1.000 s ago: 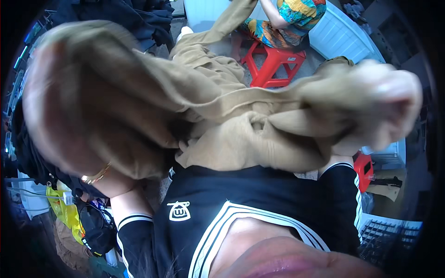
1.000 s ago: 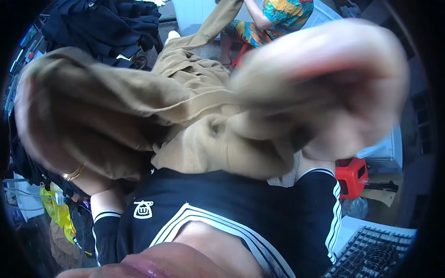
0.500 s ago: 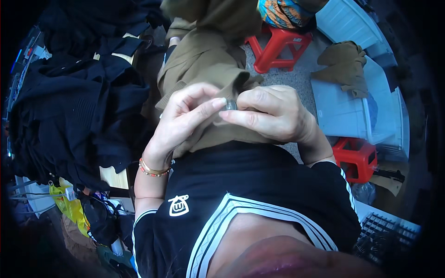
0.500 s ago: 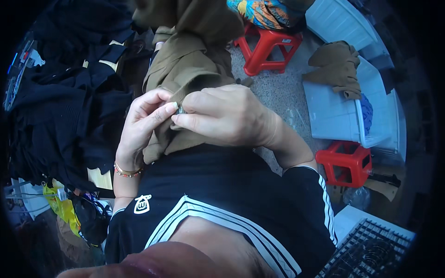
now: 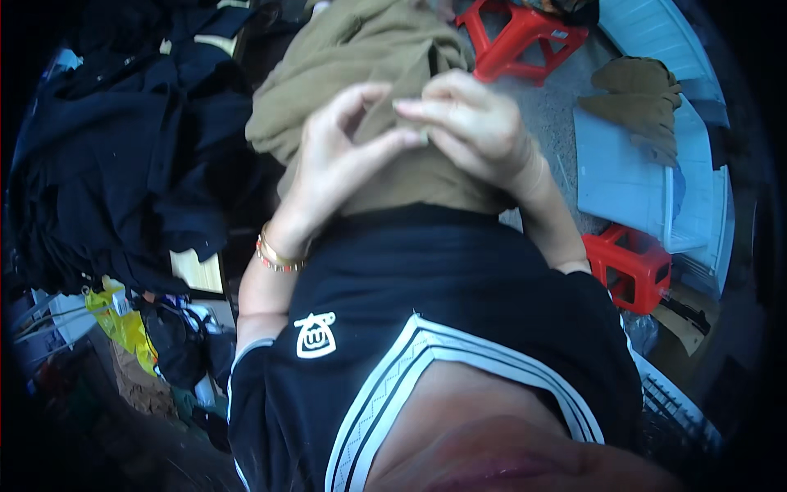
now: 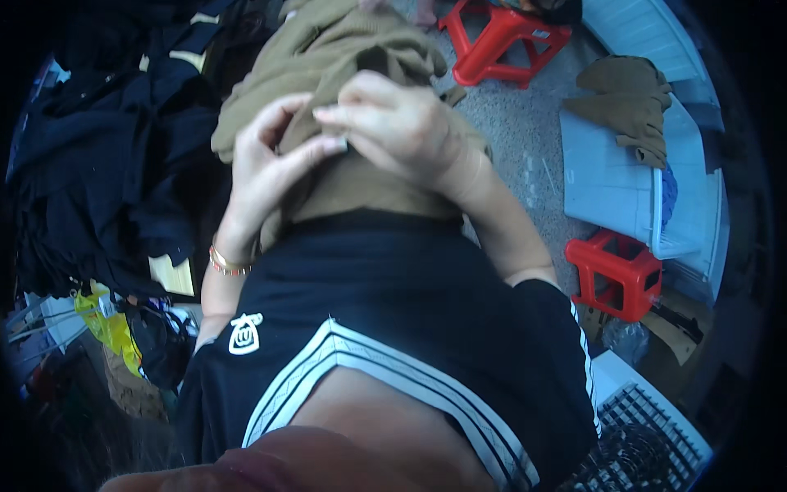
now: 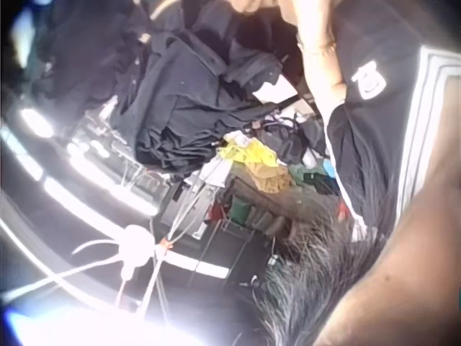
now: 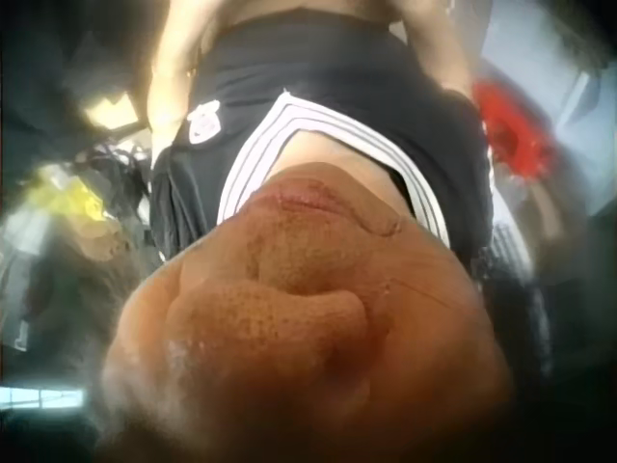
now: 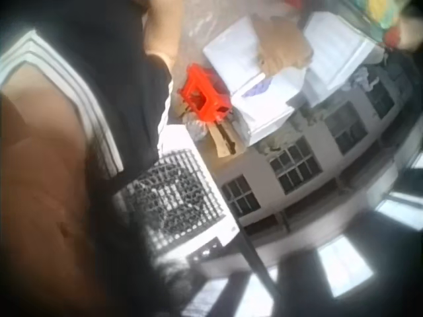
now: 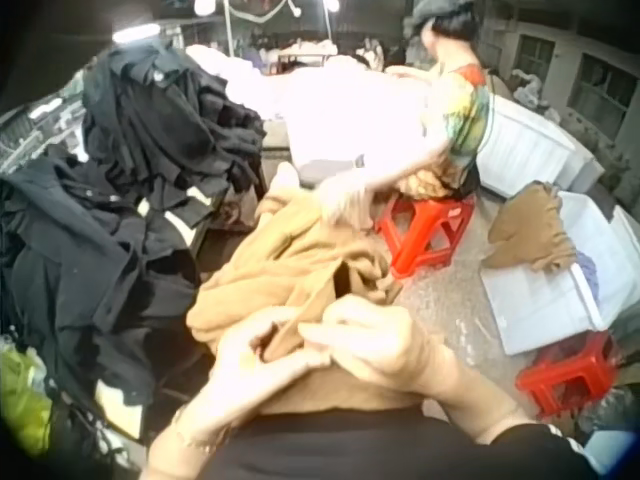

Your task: Checking and fastening buttons on a brown knitted cardigan within a clothing workshop.

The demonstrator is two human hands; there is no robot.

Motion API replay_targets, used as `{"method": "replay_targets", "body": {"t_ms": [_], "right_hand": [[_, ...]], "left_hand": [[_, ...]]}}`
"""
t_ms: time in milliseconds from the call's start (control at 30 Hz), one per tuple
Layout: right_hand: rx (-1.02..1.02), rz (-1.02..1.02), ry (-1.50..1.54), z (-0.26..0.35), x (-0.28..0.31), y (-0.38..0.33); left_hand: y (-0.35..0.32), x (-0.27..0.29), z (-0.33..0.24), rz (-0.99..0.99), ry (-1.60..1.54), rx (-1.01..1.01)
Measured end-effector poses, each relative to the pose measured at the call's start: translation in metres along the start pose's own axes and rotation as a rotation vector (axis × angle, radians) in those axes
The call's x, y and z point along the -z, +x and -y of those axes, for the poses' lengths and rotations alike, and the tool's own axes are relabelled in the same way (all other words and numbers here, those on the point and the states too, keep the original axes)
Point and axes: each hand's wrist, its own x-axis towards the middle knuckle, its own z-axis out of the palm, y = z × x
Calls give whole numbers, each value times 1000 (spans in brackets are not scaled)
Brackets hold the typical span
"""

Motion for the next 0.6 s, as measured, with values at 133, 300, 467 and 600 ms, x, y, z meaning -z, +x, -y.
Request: {"method": "replay_targets", "body": {"t_ms": [133, 300, 467, 600], "right_hand": [[-70, 78, 154, -10, -8, 3], [-114, 169, 270, -17, -2, 19], [-54, 192, 364, -28, 4, 35], [4, 270, 446, -32, 3, 37]], "left_hand": [[2, 3, 13, -41, -351, 26], [6, 7, 13, -107, -167, -141], [7, 17, 9, -58, -66, -184], [10, 21, 13, -55, 149, -338]]}}
